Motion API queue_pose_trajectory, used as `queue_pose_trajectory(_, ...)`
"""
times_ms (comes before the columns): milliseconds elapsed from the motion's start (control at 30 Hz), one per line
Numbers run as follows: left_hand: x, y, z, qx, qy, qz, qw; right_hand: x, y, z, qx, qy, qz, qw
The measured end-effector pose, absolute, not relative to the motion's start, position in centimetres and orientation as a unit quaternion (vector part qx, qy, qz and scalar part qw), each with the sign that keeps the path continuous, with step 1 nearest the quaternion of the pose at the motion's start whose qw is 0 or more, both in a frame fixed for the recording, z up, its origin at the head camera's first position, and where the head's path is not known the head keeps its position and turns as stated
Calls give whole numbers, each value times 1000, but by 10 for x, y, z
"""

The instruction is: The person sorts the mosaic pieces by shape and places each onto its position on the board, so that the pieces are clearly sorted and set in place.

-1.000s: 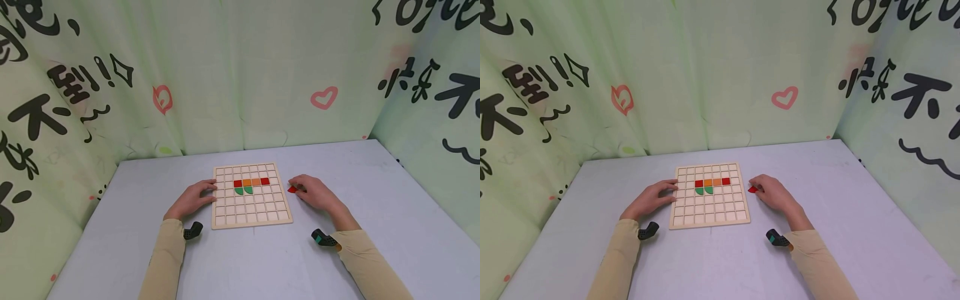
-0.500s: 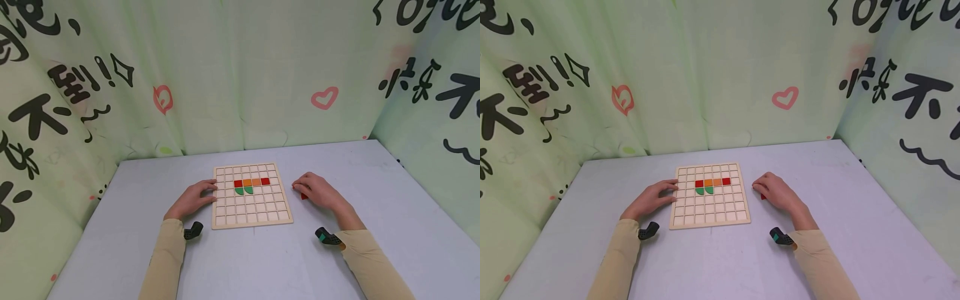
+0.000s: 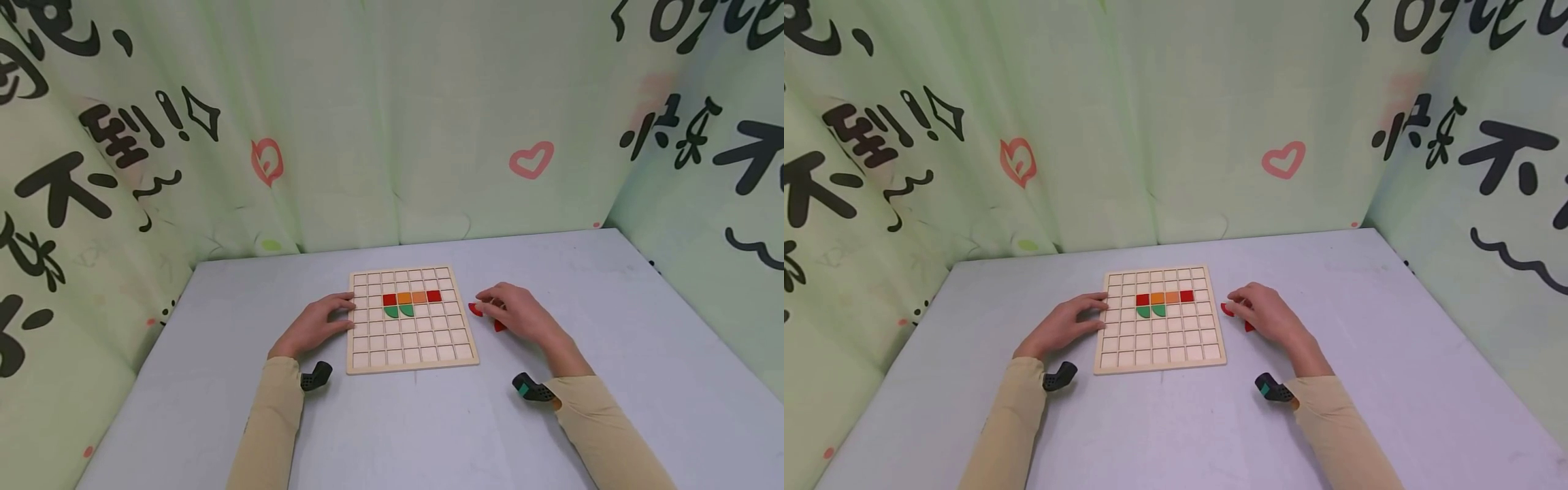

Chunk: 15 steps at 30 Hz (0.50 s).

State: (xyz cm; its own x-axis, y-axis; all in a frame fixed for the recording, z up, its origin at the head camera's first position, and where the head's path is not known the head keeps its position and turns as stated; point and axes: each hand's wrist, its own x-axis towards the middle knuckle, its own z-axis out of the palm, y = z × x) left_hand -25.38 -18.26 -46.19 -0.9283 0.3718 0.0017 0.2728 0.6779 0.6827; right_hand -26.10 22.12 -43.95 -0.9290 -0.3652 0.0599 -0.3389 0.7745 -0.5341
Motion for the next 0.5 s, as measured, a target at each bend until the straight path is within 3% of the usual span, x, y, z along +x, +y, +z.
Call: queue_pose_trajectory(500,-253,-182,-460,168,916,355,75,-260,220,-444,-207,947,-245,35)
